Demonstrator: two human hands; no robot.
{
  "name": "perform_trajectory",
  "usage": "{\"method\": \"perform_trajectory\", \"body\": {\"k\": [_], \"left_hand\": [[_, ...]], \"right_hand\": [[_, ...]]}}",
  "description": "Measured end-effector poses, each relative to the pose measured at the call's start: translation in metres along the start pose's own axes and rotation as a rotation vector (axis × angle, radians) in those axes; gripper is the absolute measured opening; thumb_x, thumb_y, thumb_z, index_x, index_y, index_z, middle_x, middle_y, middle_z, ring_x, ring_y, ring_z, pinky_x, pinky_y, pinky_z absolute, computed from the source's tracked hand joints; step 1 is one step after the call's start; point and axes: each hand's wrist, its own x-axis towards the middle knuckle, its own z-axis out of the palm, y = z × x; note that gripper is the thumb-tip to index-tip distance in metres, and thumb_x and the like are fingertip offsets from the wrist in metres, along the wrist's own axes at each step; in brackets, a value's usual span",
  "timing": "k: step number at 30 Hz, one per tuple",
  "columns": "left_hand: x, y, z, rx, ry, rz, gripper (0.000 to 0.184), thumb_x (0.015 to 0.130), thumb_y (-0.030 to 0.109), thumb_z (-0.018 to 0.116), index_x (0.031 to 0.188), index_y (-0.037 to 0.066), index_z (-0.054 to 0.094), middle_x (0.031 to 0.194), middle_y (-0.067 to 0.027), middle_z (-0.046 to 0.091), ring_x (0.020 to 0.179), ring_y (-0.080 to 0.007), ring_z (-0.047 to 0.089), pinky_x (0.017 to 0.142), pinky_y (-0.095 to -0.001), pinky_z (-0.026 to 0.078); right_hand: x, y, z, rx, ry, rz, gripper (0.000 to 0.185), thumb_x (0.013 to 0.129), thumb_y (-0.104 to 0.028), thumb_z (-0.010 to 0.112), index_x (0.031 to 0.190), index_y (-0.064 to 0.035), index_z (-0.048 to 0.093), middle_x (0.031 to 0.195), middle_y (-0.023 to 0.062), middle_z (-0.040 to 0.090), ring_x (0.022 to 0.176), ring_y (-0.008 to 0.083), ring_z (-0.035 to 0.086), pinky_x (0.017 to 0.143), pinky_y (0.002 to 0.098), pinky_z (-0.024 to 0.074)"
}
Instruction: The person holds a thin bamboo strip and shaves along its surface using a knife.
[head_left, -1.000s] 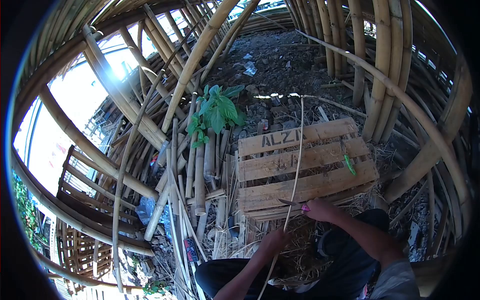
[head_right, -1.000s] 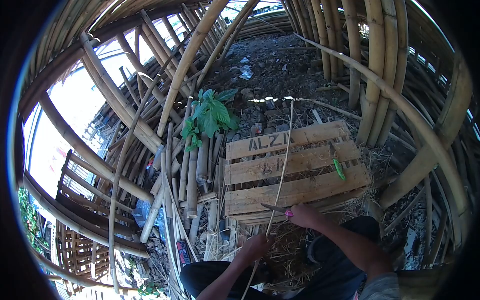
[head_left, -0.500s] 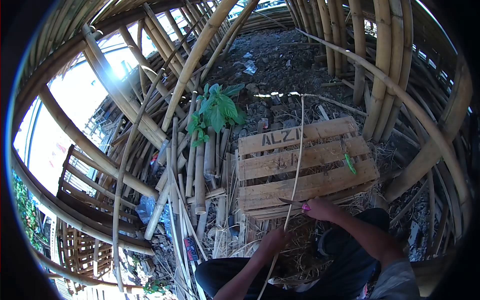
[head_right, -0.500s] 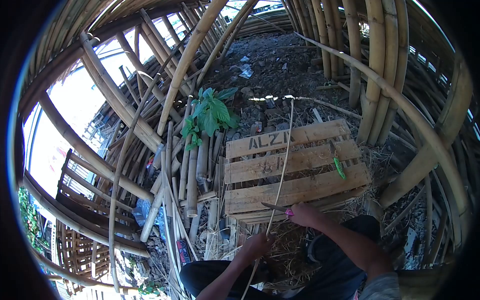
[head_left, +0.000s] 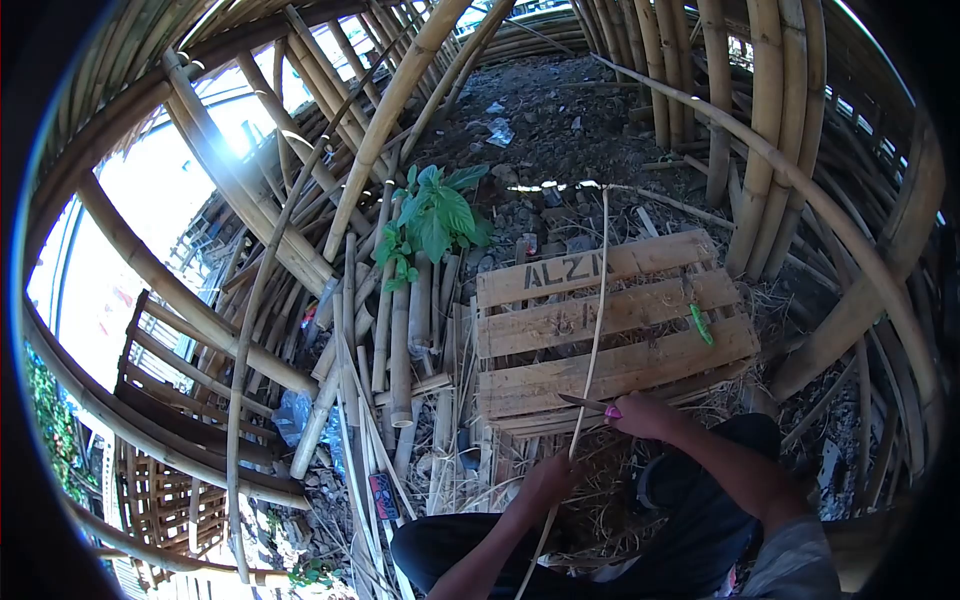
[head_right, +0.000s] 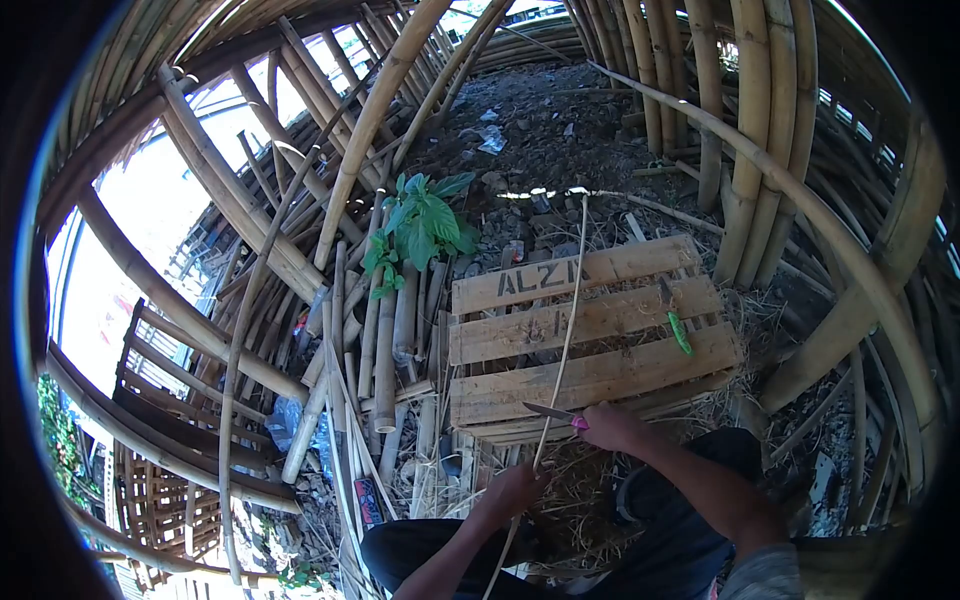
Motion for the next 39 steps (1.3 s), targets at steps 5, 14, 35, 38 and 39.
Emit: {"method": "perform_trajectory", "body": {"k": [5,14,35,38,39], "left_hand": [[0.000,0.002,0.000,-0.012,0.010,-0.004,0.045,0.085,0.039,0.051,0.082,-0.005,0.058,0.075,-0.0281,0.060,0.078,-0.0433,0.059,0.069,-0.0490,0.045],[0.005,-0.007,0.006,0.007,-0.045,-0.009,0.048,0.085,0.045,0.052,0.095,-0.002,0.056,0.085,-0.0268,0.061,0.085,-0.0436,0.058,0.075,-0.0497,0.044],[0.002,-0.007,0.006,0.059,-0.001,0.025,0.040,0.085,0.038,0.051,0.091,-0.001,0.053,0.081,-0.0265,0.060,0.081,-0.0434,0.059,0.070,-0.0508,0.045],[0.001,-0.005,0.006,0.010,0.050,0.037,0.045,0.085,0.039,0.051,0.083,-0.006,0.055,0.075,-0.0276,0.059,0.078,-0.0431,0.059,0.068,-0.0492,0.044],[0.001,-0.006,0.007,0.010,0.047,0.038,0.045,0.085,0.039,0.051,0.084,-0.006,0.055,0.075,-0.0275,0.059,0.078,-0.0430,0.059,0.068,-0.0491,0.045]], "right_hand": [[-0.001,0.000,0.000,-0.010,0.004,-0.022,0.031,0.084,-0.027,0.054,0.088,0.0029,0.063,0.076,0.0223,0.063,0.075,0.0370,0.063,0.072,0.0449,0.0490],[0.006,0.010,0.009,-0.011,0.028,-0.050,0.029,0.083,-0.025,0.055,0.087,0.0029,0.063,0.076,0.0232,0.063,0.075,0.0366,0.063,0.072,0.0448,0.0486],[0.001,0.005,0.003,-0.011,0.016,-0.046,0.031,0.083,-0.025,0.054,0.083,0.0041,0.063,0.075,0.0234,0.063,0.078,0.0371,0.063,0.075,0.0456,0.0483],[0.003,0.007,0.005,-0.025,0.015,-0.048,0.032,0.083,-0.026,0.054,0.084,0.0044,0.063,0.076,0.0239,0.063,0.078,0.0373,0.063,0.075,0.0455,0.0484],[0.002,0.006,0.004,-0.028,0.019,-0.050,0.032,0.083,-0.026,0.054,0.084,0.0046,0.063,0.077,0.0242,0.063,0.079,0.0375,0.063,0.075,0.0456,0.0483]]}}
